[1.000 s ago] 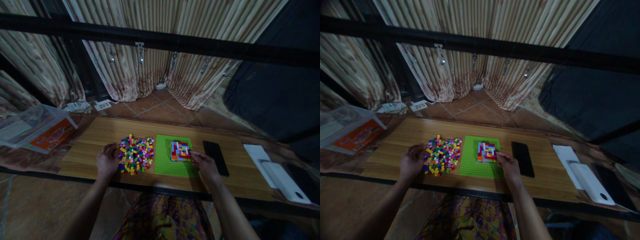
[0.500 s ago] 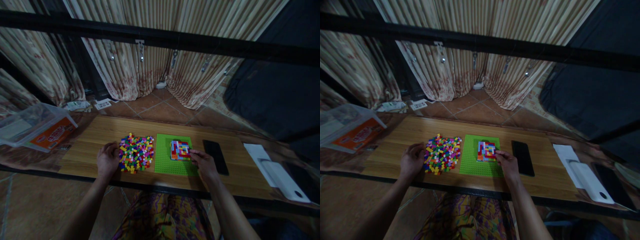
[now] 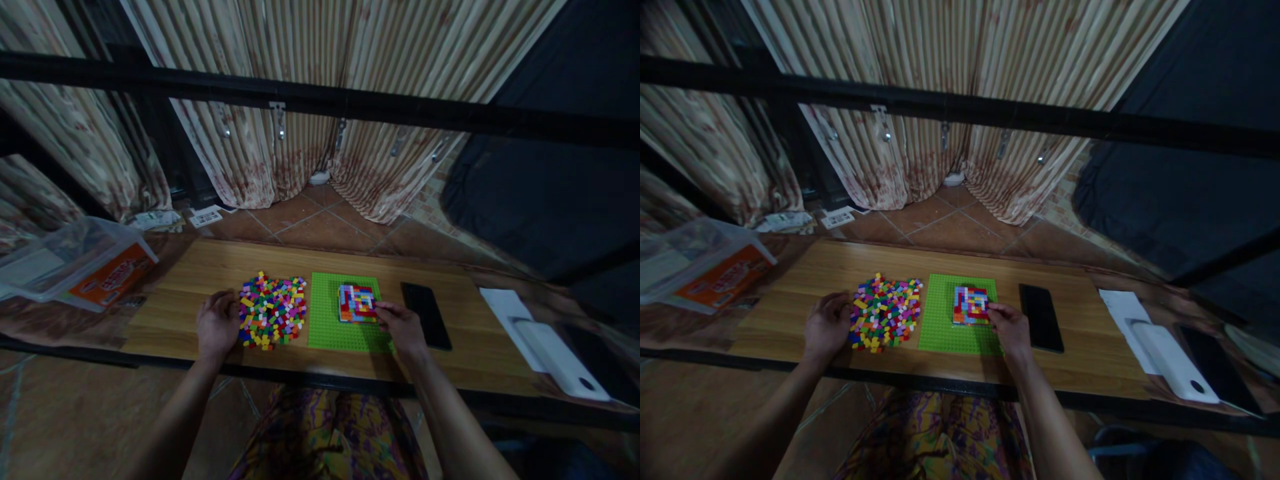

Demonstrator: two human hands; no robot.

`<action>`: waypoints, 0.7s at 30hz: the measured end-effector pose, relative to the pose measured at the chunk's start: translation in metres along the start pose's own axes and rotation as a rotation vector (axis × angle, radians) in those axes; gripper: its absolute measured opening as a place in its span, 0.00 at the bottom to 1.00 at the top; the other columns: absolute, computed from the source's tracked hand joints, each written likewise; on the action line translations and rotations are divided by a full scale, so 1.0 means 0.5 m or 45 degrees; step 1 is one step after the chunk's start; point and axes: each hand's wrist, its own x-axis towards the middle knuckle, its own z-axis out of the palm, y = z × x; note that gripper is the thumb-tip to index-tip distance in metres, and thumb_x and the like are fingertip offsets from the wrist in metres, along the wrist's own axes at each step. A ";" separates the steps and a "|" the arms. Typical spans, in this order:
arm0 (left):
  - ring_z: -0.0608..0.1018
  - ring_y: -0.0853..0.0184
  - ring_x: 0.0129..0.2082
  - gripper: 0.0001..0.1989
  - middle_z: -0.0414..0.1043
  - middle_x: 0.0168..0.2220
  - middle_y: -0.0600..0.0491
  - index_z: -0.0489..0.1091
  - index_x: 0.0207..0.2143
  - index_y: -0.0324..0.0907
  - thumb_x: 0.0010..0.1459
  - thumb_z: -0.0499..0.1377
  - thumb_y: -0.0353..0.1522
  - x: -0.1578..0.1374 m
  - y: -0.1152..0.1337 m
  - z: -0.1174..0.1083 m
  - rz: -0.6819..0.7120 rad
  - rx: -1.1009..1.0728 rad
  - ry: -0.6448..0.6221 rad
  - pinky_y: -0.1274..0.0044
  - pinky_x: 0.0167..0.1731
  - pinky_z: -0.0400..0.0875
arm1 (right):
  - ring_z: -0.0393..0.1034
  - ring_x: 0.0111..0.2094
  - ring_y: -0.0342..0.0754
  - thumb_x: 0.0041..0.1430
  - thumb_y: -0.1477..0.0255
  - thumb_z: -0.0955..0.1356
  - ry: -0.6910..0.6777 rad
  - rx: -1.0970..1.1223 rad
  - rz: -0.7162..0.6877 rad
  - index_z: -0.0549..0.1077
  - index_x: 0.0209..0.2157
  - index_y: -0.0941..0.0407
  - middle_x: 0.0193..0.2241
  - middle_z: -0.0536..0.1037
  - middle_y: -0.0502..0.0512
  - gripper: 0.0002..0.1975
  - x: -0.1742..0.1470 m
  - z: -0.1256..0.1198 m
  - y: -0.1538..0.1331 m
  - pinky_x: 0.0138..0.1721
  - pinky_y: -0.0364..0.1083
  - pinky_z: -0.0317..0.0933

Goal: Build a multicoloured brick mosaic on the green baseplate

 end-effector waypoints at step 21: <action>0.76 0.56 0.44 0.18 0.76 0.40 0.41 0.75 0.38 0.36 0.61 0.48 0.36 -0.003 -0.009 -0.008 -0.005 -0.194 -0.023 0.65 0.48 0.71 | 0.73 0.38 0.54 0.58 0.53 0.62 0.239 -0.398 -0.607 0.77 0.34 0.58 0.36 0.79 0.61 0.23 -0.042 -0.010 0.091 0.41 0.50 0.65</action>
